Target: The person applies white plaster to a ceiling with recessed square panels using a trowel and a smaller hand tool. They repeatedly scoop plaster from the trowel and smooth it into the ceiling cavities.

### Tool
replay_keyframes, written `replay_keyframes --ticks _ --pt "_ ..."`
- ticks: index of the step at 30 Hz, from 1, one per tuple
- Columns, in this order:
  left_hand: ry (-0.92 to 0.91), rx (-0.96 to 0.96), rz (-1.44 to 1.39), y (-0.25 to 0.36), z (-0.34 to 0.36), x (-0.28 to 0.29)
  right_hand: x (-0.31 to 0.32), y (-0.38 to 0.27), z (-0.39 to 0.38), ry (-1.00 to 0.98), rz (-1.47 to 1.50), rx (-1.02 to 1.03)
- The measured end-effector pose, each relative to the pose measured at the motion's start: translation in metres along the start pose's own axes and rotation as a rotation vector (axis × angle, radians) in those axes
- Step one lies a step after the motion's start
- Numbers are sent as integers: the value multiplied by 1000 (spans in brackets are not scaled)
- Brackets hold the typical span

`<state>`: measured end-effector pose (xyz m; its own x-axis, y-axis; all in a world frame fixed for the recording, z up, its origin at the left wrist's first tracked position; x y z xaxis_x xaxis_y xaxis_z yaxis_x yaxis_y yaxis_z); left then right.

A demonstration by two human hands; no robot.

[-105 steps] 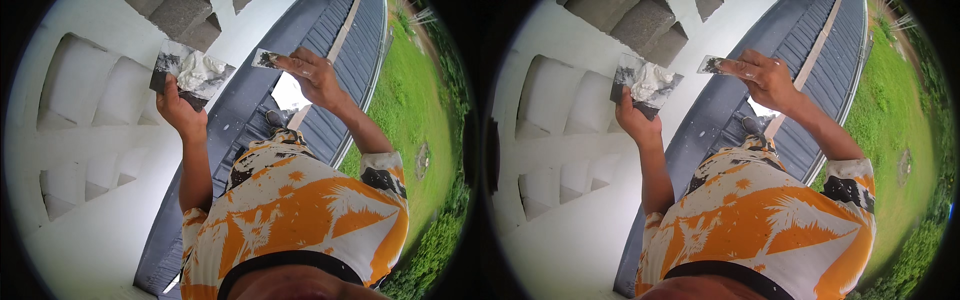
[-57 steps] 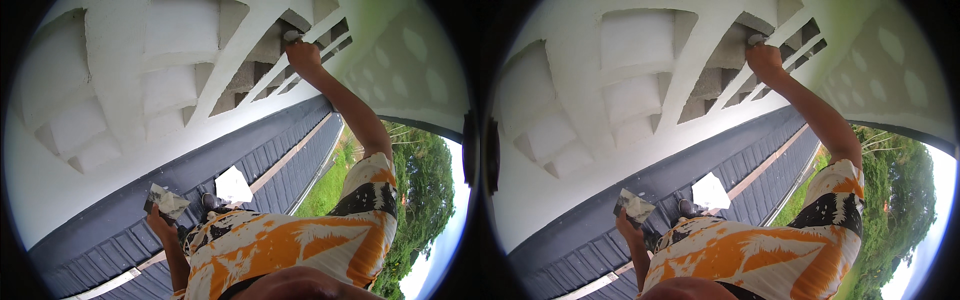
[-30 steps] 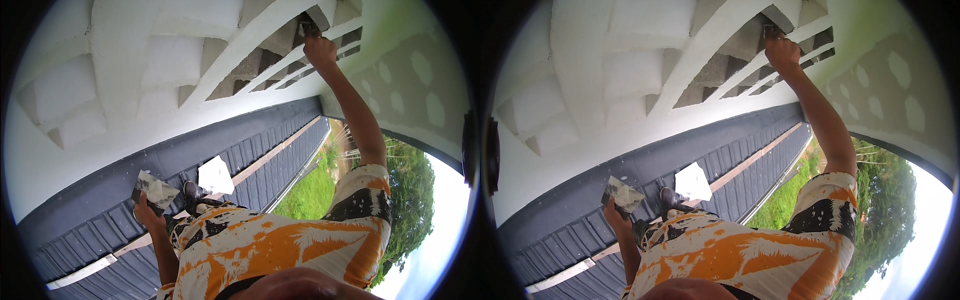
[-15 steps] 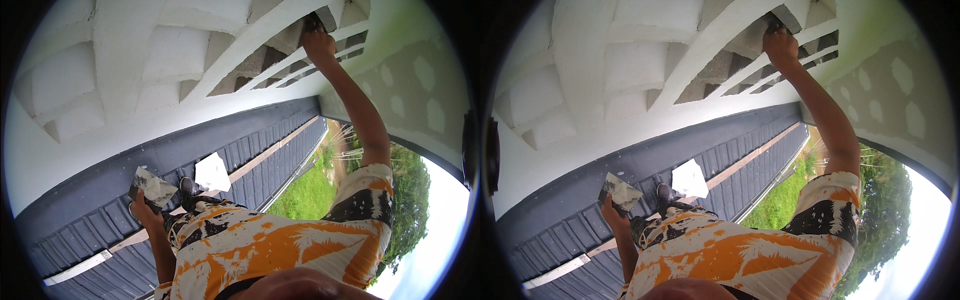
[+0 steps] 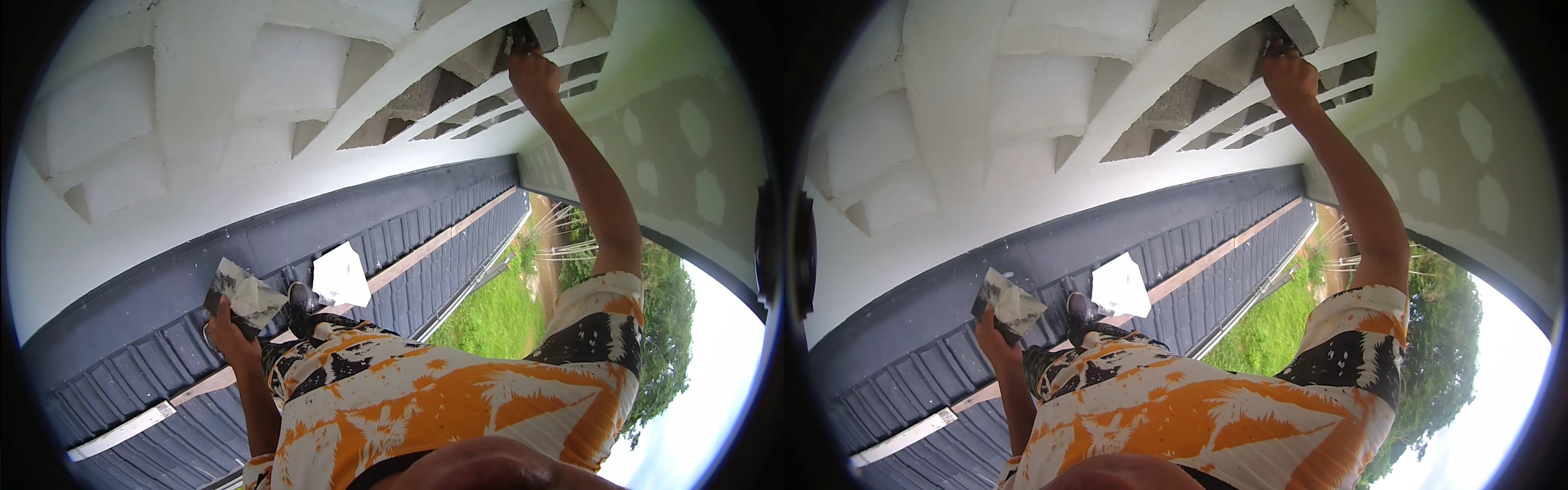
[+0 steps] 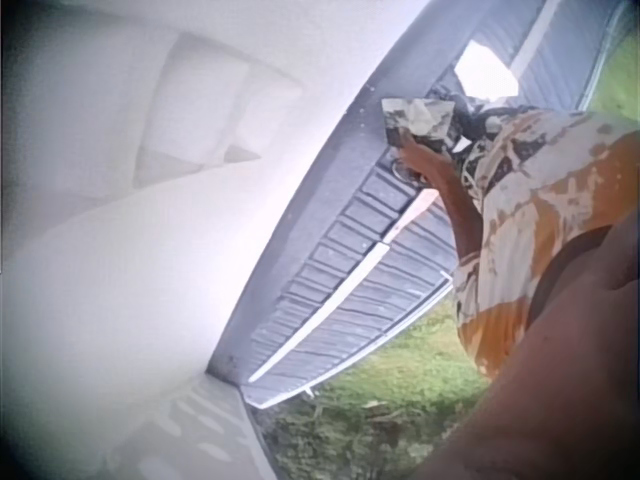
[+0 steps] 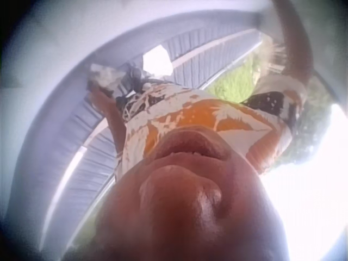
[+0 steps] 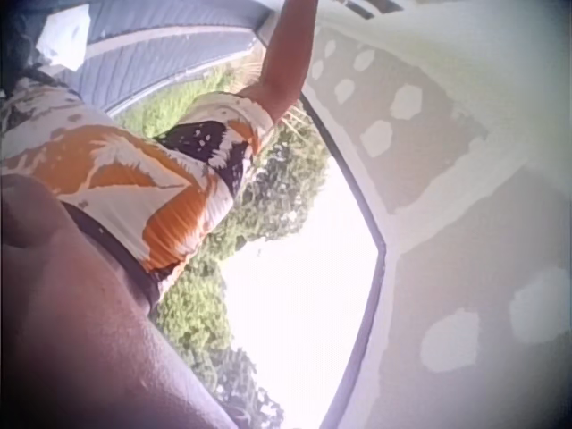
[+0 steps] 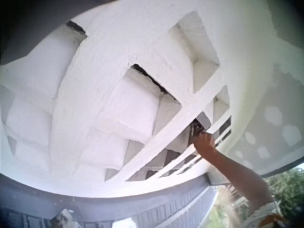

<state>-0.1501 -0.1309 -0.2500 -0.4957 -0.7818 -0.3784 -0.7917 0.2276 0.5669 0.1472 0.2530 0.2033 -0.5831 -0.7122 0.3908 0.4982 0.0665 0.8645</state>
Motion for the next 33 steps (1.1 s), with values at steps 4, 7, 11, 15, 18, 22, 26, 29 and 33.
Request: replay_keyframes --ticks 4,7,11,15,18,22,26,29,33 --pt "-39 1 -1 3 2 -4 -4 4 -8 -192 57 -59" --pt "-66 -18 -14 4 4 -7 11 -8 3 -91 62 -81" --pt "-126 -34 5 8 4 -13 -6 -9 11 -131 -3 -26" --pt "-92 -36 -8 15 -3 -15 -6 -29 14 -295 63 28" --pt "-41 -47 -16 17 -6 -7 9 -44 7 -346 76 62" --pt "-8 -51 -8 22 -11 -5 8 -36 9 -145 -18 -9" --pt "-45 -26 27 25 -7 -6 -21 -20 8 -232 60 68" --pt "-52 -69 16 33 -11 -9 -13 -44 -3 -366 90 190" --pt "-61 -101 -19 34 -11 -9 2 -27 -4 31 32 63"
Point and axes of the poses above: each hand's wrist, its own z-axis towards the middle knuckle, its own x-axis out of the back of the hand, y = z × x, the point moved 5 cm from there along z, towards the middle knuckle, and after that the axes turned 13 degrees about z, right-handed, at the moved point
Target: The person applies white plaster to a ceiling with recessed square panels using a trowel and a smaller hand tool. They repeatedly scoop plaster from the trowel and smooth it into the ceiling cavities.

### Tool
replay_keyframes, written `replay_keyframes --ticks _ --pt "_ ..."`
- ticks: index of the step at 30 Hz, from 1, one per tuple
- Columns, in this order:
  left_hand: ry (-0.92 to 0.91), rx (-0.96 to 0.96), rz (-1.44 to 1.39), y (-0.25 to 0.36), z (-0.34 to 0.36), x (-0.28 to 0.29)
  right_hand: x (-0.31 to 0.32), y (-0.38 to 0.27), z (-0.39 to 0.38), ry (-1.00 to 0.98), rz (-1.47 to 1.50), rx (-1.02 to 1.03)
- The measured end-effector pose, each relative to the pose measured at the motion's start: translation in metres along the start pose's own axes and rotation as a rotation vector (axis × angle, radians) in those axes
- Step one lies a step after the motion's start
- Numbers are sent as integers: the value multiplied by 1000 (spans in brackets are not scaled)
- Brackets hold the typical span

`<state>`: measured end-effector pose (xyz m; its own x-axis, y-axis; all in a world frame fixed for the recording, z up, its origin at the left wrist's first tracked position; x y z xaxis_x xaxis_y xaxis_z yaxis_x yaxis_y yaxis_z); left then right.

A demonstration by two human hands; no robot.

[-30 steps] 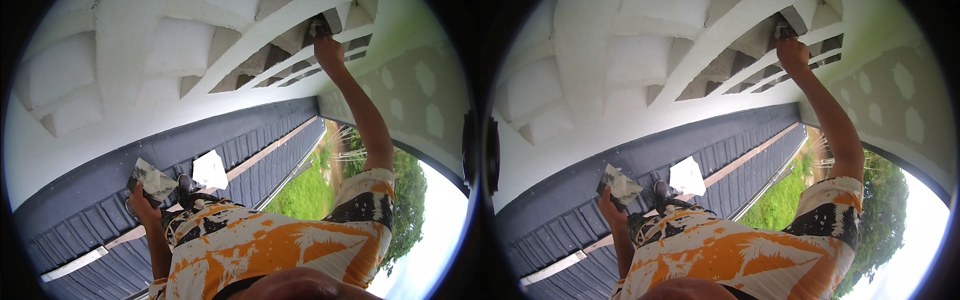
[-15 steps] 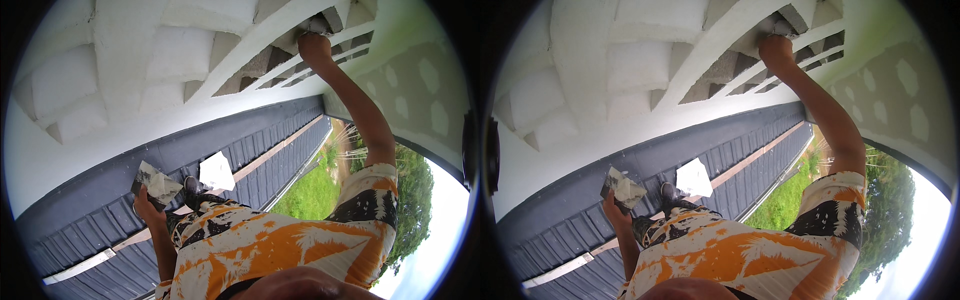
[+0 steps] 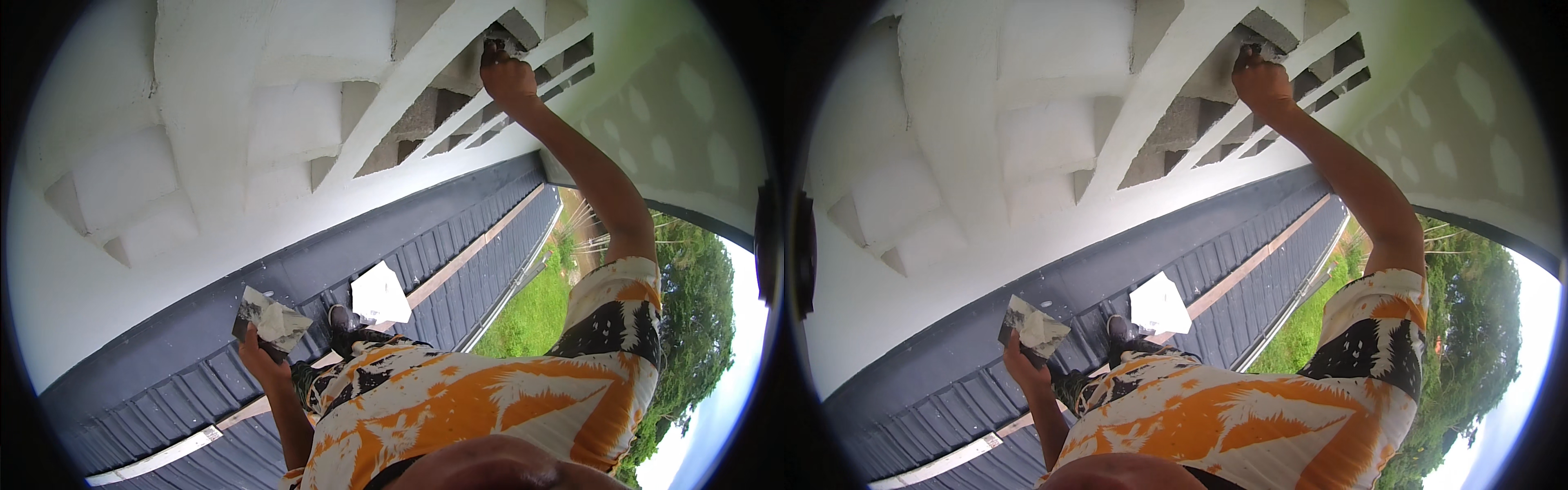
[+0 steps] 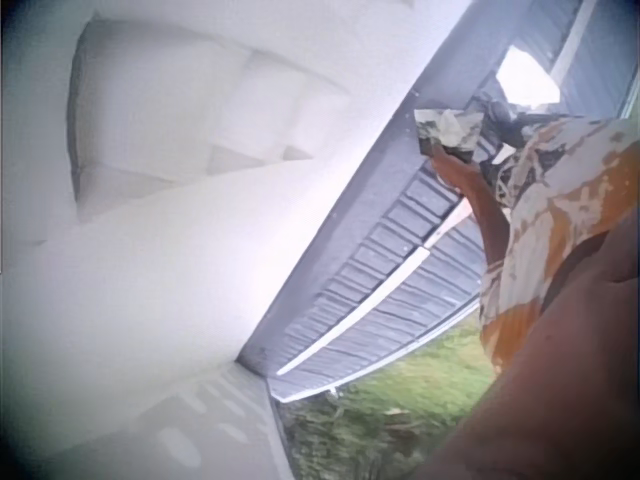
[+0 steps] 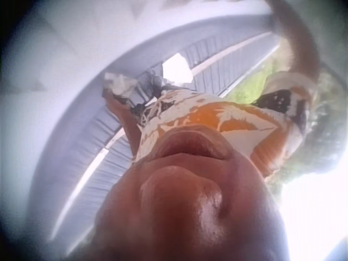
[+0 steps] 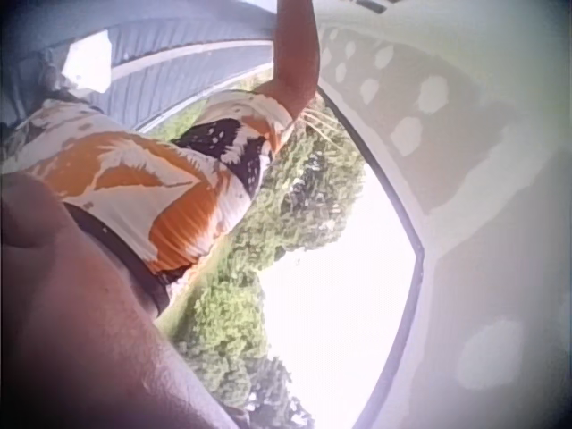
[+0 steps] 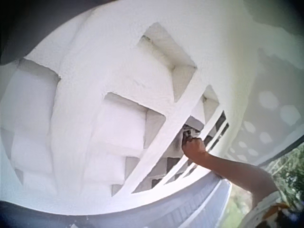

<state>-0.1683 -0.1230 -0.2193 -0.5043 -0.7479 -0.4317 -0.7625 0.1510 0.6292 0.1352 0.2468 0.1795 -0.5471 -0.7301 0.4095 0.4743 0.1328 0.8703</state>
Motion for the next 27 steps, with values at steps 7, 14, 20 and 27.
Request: replay_keyframes --ticks 7,14,20,27 --pt "-50 -8 36 4 -3 1 -5 -4 -42 -186 88 2" --pt "-114 -57 5 20 -13 -24 -19 17 10 -146 93 -159" --pt "-130 -124 10 30 -24 -27 -7 -30 -15 -401 329 -149" --pt "-185 -115 35 37 -31 -29 -7 -2 -6 -115 189 -208"
Point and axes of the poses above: each hand's wrist, its own z-axis towards the middle knuckle, its own x-axis out of the back of the hand, y = z × x, the point moved 5 cm from there along z, towards the middle knuckle, and after that the axes turned 13 degrees about z, right-handed, at the moved point
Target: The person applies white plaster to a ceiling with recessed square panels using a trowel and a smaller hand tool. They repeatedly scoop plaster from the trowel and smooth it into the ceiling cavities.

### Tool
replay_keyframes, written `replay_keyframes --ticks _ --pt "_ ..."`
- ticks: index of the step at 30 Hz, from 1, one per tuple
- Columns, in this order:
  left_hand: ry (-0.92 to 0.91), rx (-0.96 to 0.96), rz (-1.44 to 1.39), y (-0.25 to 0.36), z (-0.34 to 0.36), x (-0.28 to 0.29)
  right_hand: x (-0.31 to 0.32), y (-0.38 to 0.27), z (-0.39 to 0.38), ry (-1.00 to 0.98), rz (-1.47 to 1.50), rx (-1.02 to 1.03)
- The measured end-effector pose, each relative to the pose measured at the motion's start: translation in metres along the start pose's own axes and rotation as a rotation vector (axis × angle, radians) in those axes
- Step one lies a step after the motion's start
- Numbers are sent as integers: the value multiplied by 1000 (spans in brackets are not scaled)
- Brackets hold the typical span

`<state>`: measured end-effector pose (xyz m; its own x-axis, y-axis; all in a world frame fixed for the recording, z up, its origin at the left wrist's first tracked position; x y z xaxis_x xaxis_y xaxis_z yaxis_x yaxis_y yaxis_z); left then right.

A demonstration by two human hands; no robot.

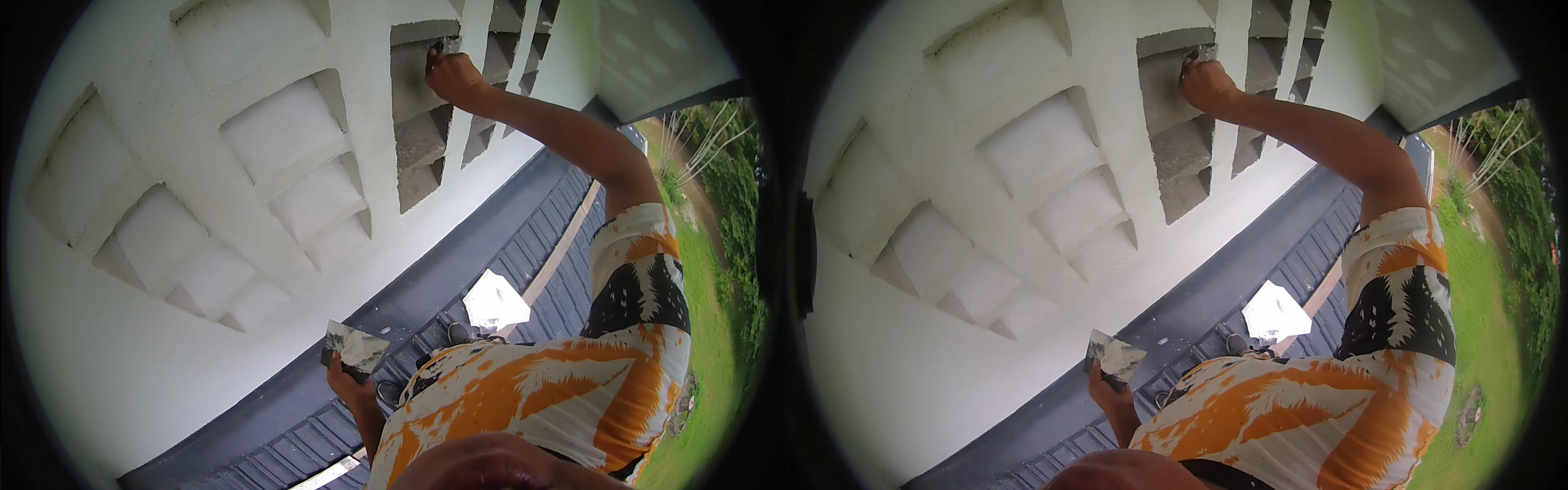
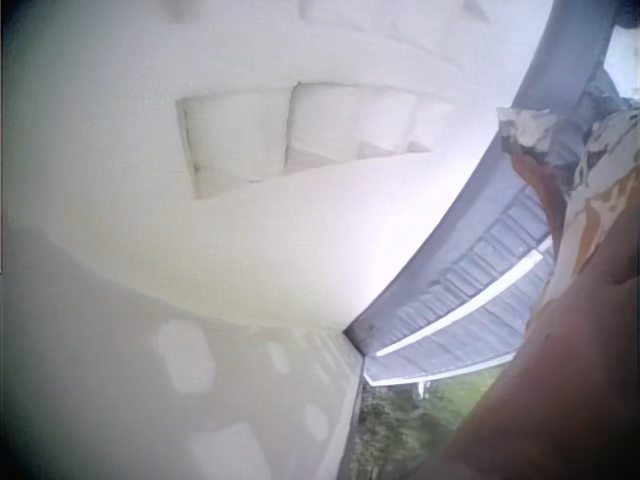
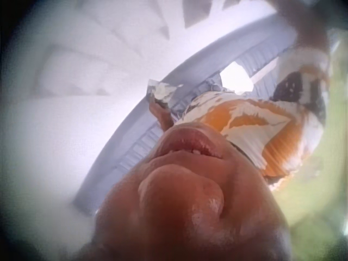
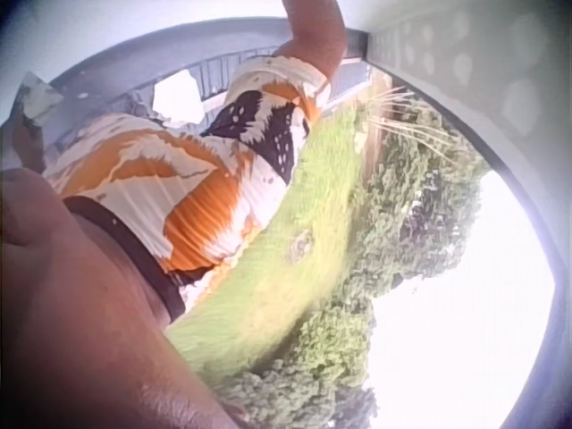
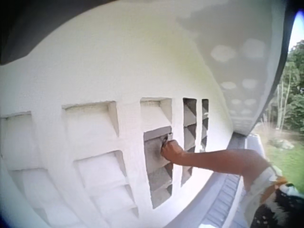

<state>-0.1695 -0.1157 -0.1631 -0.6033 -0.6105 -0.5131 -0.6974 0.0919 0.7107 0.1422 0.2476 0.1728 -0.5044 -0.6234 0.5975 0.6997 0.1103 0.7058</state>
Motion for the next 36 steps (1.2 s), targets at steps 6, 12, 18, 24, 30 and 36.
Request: replay_keyframes --ticks 6,12,18,24,30,36 --pt "26 -29 55 16 -9 -13 0 -14 -18 -94 113 44" --pt "-68 -49 87 19 -7 -23 -2 4 17 -48 85 74" --pt "10 -25 66 8 -7 -1 -24 -20 -31 -72 23 59" --pt "12 -90 245 11 -4 4 3 2 -75 174 226 -79" --pt "-62 -45 -80 53 -8 -90 42 -47 -141 149 2253 -489" --pt "-398 79 -191 63 -4 -178 97 -147 -203 281 3051 -349"
Point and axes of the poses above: each hand's wrist, its own z-axis towards the middle knuckle, its own x-axis out of the back of the hand, y = z × x, the point moved 5 cm from there along z, towards the middle knuckle, and after that the axes turned 13 degrees about z, right-handed, at the moved point
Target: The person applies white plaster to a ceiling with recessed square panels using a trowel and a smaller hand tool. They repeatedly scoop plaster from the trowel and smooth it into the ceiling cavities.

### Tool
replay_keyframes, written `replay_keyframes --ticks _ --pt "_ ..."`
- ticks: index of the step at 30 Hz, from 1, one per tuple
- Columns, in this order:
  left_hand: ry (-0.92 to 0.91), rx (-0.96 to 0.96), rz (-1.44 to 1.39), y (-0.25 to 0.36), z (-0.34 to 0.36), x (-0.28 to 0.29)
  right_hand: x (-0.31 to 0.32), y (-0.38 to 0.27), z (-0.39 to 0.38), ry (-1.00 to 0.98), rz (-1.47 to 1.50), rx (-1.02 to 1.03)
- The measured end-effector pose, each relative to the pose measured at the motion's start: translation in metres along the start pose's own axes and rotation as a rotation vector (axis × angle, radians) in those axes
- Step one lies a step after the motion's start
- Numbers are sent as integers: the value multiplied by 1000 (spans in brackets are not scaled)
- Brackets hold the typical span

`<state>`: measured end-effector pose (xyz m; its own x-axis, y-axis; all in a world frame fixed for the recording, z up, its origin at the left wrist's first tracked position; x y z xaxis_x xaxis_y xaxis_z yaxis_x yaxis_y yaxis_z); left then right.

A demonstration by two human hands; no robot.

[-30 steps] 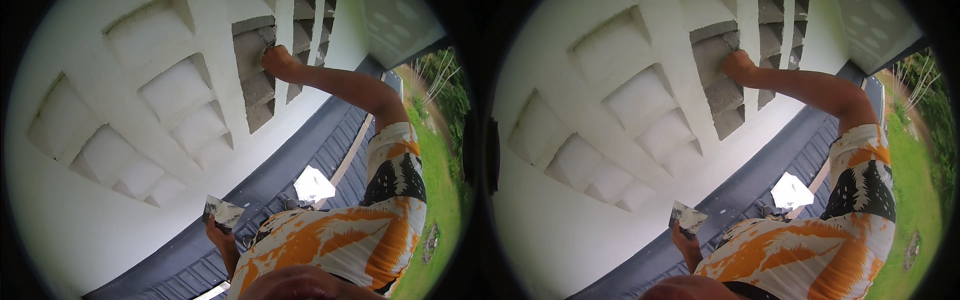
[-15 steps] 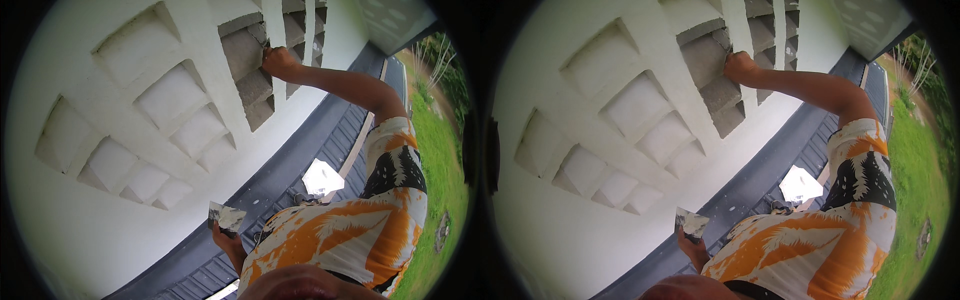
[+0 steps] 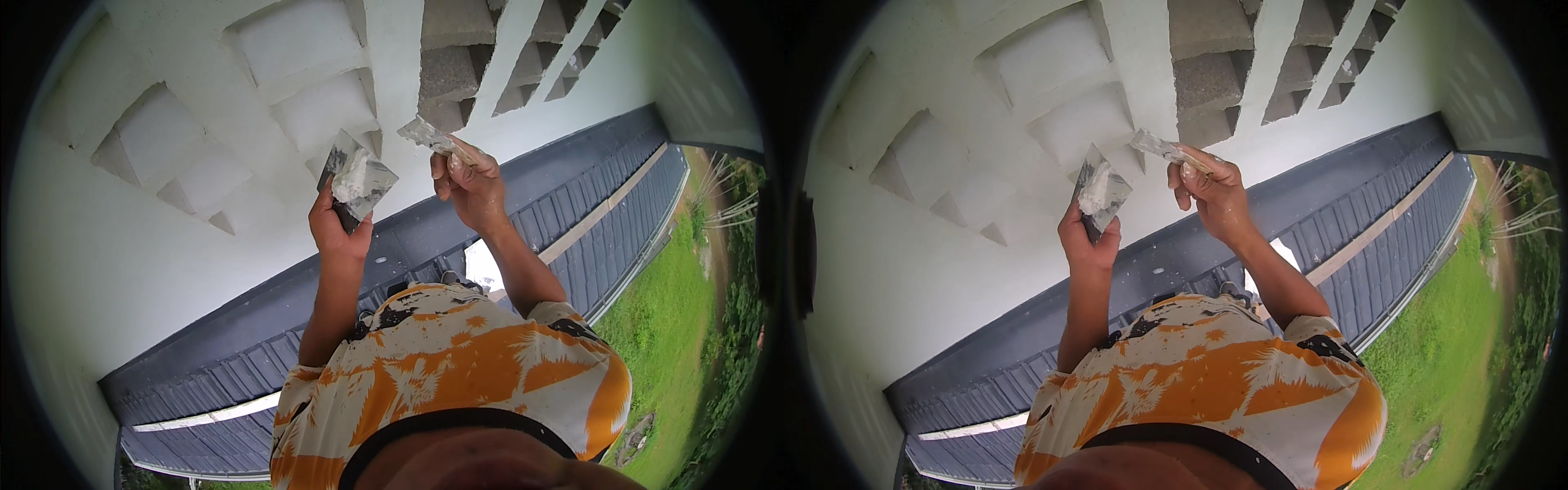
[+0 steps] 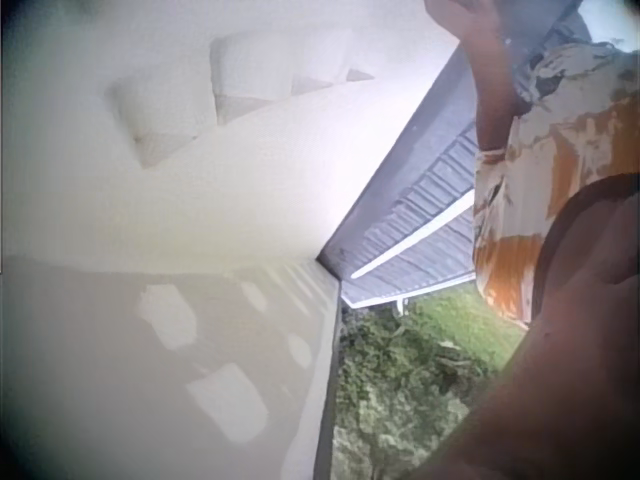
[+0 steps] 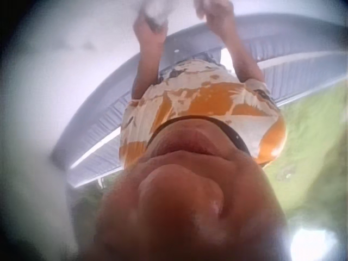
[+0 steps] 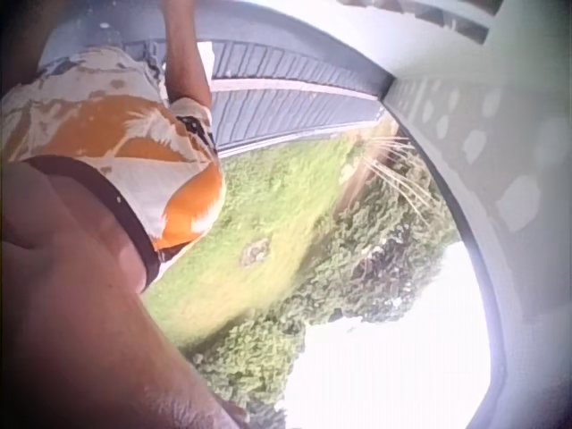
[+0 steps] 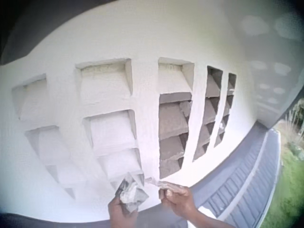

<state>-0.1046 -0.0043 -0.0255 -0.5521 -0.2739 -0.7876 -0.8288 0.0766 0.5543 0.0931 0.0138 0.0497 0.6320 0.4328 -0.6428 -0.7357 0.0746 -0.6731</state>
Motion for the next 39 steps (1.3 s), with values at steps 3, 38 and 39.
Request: replay_keyframes --ticks 3,38,39 --pt "120 42 47 -5 -12 -38 1 11 -5 -81 -150 7" --pt "232 -300 320 73 -29 30 15 -105 52 -103 -1489 339" --pt "222 -279 322 67 -32 43 11 -116 65 -116 -1726 507"
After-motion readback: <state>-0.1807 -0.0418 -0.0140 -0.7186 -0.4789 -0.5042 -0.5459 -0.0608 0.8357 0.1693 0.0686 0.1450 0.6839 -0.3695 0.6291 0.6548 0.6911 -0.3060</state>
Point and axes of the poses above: each hand's wrist, its own z-axis towards the middle knuckle, its own x-axis out of the back of the hand, y = z × x, the point moved 5 cm from there along z, towards the middle knuckle, and after that the axes turned 13 degrees about z, right-handed, at the moved point
